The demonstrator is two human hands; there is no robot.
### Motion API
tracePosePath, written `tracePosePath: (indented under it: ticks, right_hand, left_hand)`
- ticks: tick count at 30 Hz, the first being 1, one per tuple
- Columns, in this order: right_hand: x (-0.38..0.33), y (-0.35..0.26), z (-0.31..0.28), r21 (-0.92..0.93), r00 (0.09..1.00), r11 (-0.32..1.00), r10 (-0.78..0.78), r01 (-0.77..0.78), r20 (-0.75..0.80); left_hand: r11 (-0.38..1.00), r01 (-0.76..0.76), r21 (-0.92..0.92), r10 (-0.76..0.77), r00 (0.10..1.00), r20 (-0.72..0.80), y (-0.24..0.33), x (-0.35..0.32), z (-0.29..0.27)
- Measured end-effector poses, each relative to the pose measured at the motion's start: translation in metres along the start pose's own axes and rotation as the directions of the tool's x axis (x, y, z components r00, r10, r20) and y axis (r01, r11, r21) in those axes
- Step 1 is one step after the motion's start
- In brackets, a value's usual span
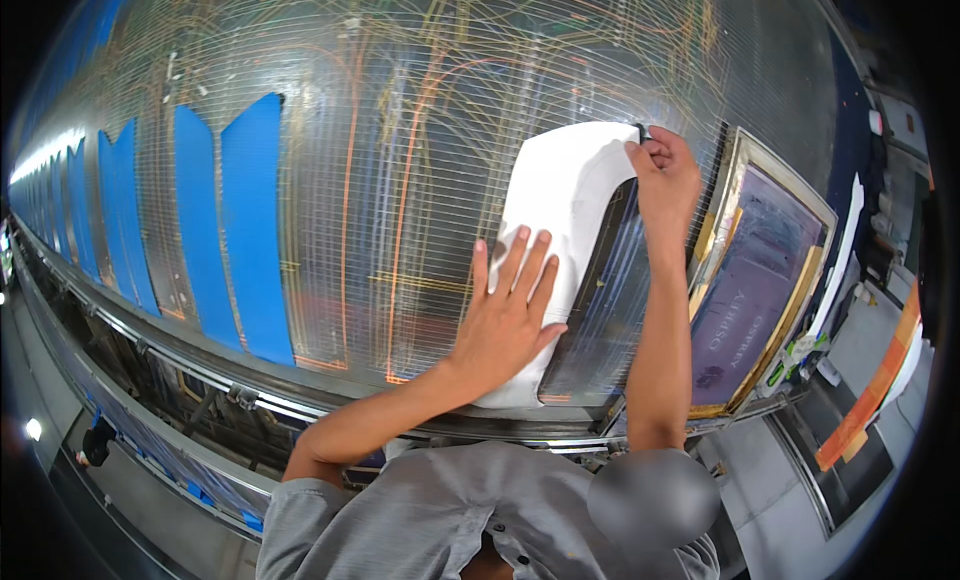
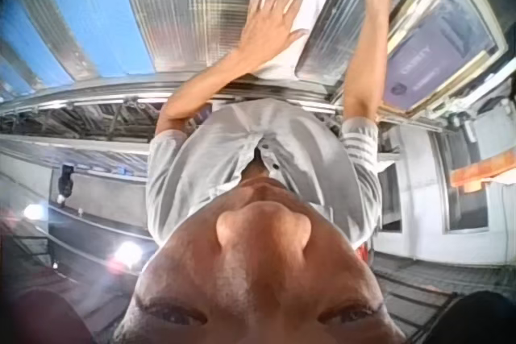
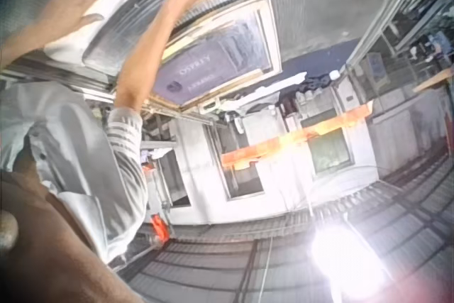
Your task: The person uses a screwdriver to tighten screws on a metal frame holding a purple Osprey screen. They then use a yellow plastic tool to press the screen edges into the frame. Finally, they place a white plastic cover over the screen and press it into place.
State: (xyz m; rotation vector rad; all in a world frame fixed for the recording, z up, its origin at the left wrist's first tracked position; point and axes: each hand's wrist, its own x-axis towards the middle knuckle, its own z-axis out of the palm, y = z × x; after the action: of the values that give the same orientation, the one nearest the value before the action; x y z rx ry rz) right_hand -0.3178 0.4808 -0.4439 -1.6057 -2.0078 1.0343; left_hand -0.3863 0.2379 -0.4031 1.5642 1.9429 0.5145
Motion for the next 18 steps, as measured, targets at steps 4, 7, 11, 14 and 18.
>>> tracePosePath:
  ticks: [4,7,11,14,18]
  right_hand:
    - [0.007,-0.005,0.015,0.028,0.998,0.999,0.045,-0.047,0.047]
    - [0.008,0.002,0.009,0.079,1.000,0.997,-0.011,0.009,0.017]
    - [0.004,-0.016,0.000,0.026,0.998,0.999,0.030,-0.031,0.049]
    - [0.004,-0.011,0.004,0.058,0.999,0.998,0.011,-0.013,0.030]
    - [-0.002,-0.023,0.011,0.228,0.996,0.971,0.064,-0.076,0.059]
  left_hand:
    - [0.997,0.043,0.058,-0.045,0.998,0.031,-0.021,0.021,0.004]
    - [0.994,0.021,0.107,-0.025,0.999,0.036,-0.026,0.025,0.004]
    - [0.993,-0.001,0.121,-0.001,1.000,0.016,-0.031,0.025,0.003]
    - [0.994,-0.002,0.105,0.002,1.000,-0.004,-0.031,0.025,0.002]
    - [0.995,0.002,0.097,-0.001,1.000,-0.006,-0.031,0.026,-0.002]
